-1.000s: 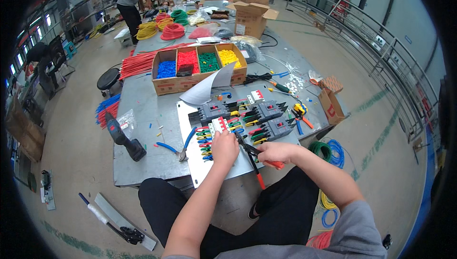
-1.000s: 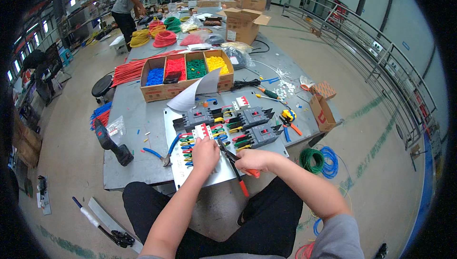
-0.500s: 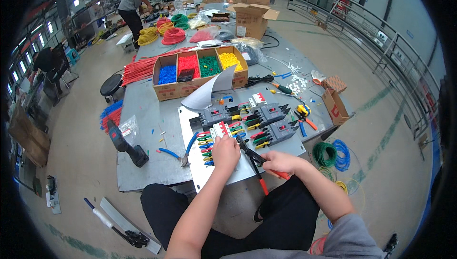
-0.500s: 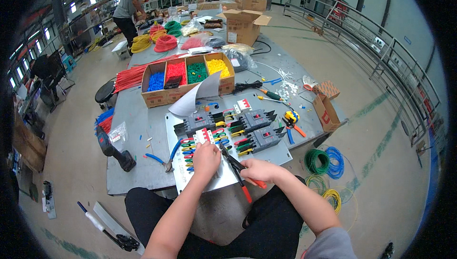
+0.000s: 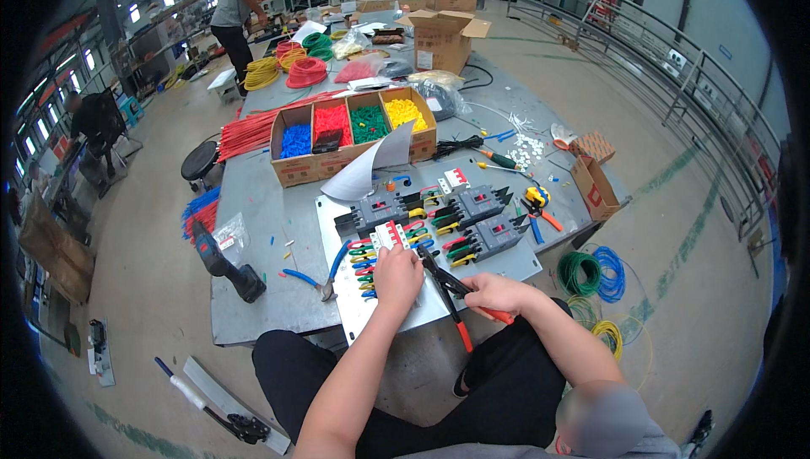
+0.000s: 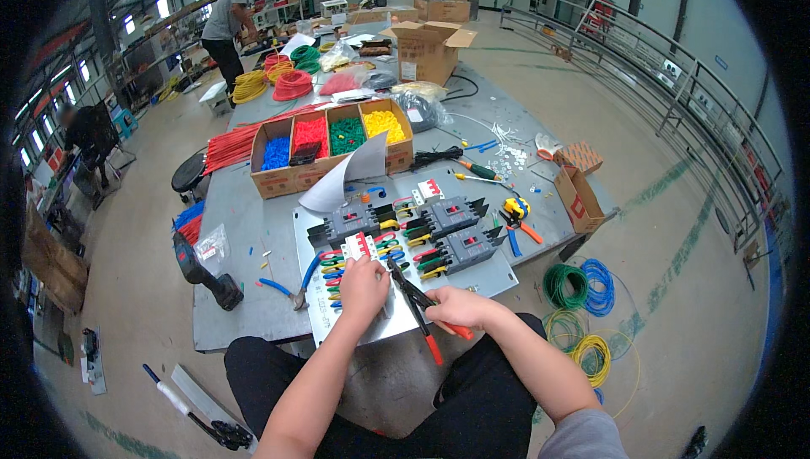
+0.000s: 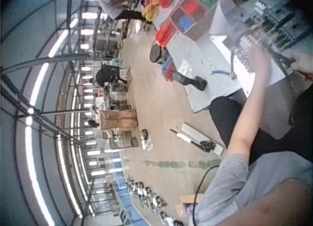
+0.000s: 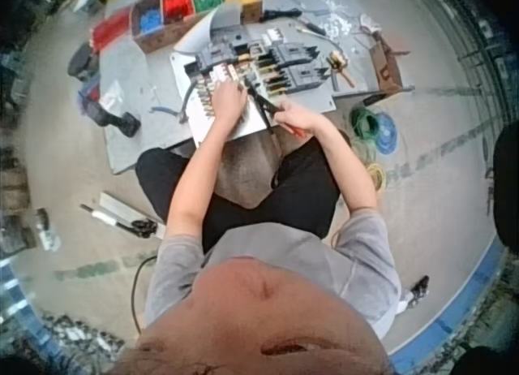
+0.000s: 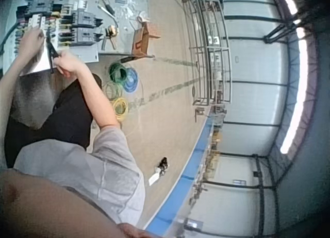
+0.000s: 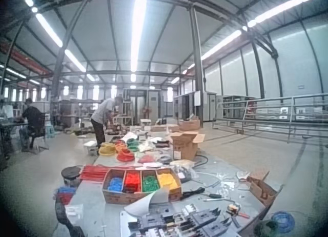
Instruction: The person sits on the floor and wires an electrical panel by stripping wire ends, inserting them into terminal blocks, and tightening screws. They use pliers and a screwdriver to secure multiple colored wires into the panel.
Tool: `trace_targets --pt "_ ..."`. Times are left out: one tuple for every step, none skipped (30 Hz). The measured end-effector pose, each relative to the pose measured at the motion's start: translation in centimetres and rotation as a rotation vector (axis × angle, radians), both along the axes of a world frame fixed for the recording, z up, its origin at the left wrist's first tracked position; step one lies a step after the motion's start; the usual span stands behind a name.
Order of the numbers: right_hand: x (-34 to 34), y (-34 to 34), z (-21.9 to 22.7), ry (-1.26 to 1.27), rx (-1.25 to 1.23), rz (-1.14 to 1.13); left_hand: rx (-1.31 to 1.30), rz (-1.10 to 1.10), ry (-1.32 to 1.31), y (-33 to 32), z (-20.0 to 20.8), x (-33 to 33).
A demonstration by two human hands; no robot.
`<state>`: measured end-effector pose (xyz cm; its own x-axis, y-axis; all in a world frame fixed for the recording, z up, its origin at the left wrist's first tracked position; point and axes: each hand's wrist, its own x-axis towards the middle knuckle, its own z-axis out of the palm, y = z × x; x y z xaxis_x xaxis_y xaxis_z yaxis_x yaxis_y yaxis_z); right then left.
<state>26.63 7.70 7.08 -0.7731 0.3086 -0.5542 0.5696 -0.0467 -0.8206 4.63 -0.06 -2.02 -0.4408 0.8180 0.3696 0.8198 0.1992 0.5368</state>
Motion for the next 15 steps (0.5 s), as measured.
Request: trace_targets --pt "-0.11 -0.15 0.23 0.004 0.015 0.000 -0.001 0.002 0.003 0.00 0.04 0.00" --pt "-0.19 -0.20 0.32 0.009 0.030 0.000 -0.002 0.004 0.007 0.00 0.09 -0.02" --pt "-0.05 -0.03 0.17 0.001 0.024 0.006 0.001 0.002 0.001 0.05 0.08 0.05" --pt "0.11 0.28 -0.14 -0.007 0.018 0.012 0.004 0.000 -0.004 0.08 0.07 0.09" --pt "0.21 0.44 -0.32 -0.015 0.013 0.019 0.006 -0.002 -0.009 0.10 0.06 0.12" --pt "0.17 0.34 -0.38 0.000 0.014 0.012 0.008 -0.002 -0.007 0.07 0.04 0.13" --pt "0.06 0.18 -0.41 0.015 0.015 0.006 0.010 -0.001 -0.006 0.04 0.02 0.12" --pt "-0.02 0.08 -0.47 0.029 0.016 0.001 0.012 0.000 -0.004 0.01 -0.01 0.09" --pt "0.01 0.10 -0.47 0.020 0.018 0.000 0.012 -0.001 -0.006 0.04 0.03 0.11" --pt "0.03 0.13 -0.47 0.011 0.020 0.000 0.013 -0.001 -0.008 0.06 0.06 0.13" --pt "0.02 0.16 -0.47 0.002 0.021 0.001 0.013 -0.001 -0.010 0.07 0.08 0.12" --pt "-0.01 0.14 -0.39 -0.001 0.016 0.001 0.014 -0.002 -0.014 0.07 0.08 0.07" --pt "-0.04 0.09 -0.24 -0.005 0.010 0.002 0.016 -0.002 -0.019 0.05 0.08 0.01" --pt "-0.09 0.08 -0.17 -0.008 0.004 0.003 0.017 -0.002 -0.023 0.04 0.08 -0.06" --pt "-0.06 0.11 -0.22 -0.008 0.005 0.009 0.017 -0.002 -0.018 0.01 0.05 -0.08"
